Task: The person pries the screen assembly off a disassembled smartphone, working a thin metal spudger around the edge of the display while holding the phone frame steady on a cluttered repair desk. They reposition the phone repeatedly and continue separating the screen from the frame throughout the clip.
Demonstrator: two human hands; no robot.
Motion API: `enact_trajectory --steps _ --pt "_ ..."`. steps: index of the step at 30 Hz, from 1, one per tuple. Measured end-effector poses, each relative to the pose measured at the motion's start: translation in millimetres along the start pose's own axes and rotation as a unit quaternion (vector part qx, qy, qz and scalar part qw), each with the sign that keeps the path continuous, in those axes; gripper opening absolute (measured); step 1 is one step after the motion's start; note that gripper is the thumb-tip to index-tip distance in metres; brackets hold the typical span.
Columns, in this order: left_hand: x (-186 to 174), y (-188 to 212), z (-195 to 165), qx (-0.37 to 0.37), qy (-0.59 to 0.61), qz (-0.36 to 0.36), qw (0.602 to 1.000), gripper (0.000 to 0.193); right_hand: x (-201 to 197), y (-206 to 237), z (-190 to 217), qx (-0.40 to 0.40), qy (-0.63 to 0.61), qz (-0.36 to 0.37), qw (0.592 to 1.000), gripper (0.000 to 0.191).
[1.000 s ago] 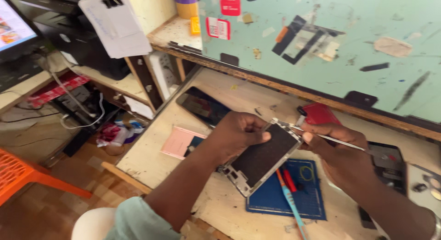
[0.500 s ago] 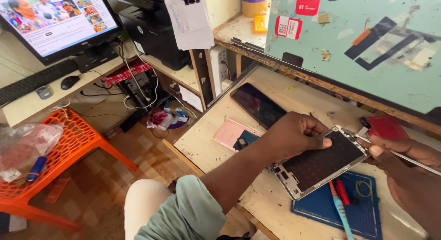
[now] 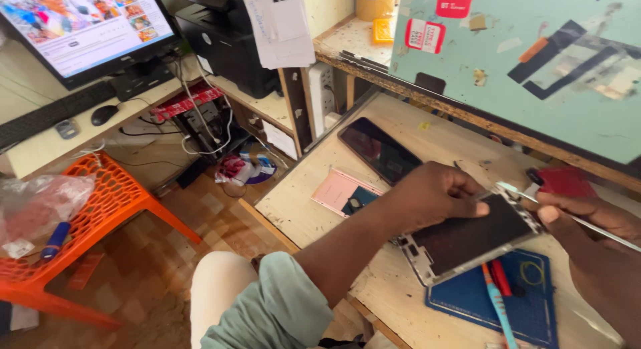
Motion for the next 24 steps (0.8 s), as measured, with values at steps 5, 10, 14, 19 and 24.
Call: enact_trajectory --steps 5,10,14,19,24 --pt "-11.3 1.4 -8.4 0.012 -0.228 -0.06 0.972 0.026 -6.4 17.7 28.3 -0.201 0.099 -0.024 0.974 0.022" --pt "-8.2 3.2 -3.2 -0.061 -0.039 -0.071 0.995 0.024 -5.4 17.9 25.0 -0.157 0.152 -0.057 0.974 0.019" --pt "-6.0 3.2 -3.9 -0.066 -0.033 -0.067 0.995 0.023 -4.1 17.2 29.5 -0.163 0.149 -0.043 0.974 0.018" --pt "-4.3 2.6 -6.3 -0.048 -0.096 -0.065 0.992 0.024 -2.6 15.6 29.4 -0.1 0.188 -0.039 0.976 0.016" --pt "1.4 2.5 -7.0 -0.025 -0.127 -0.065 0.989 0.021 -0.8 14.3 24.9 -0.135 0.118 -0.028 0.983 0.016"
Point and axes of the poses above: each hand's wrist, its own y-axis away from the middle knuckle, its own x-axis out of the palm, z = x × y, the point moved 4 cm from there along -y, towards the middle knuckle, and after that the axes turned 4 degrees about x, right-handed, at the moved point
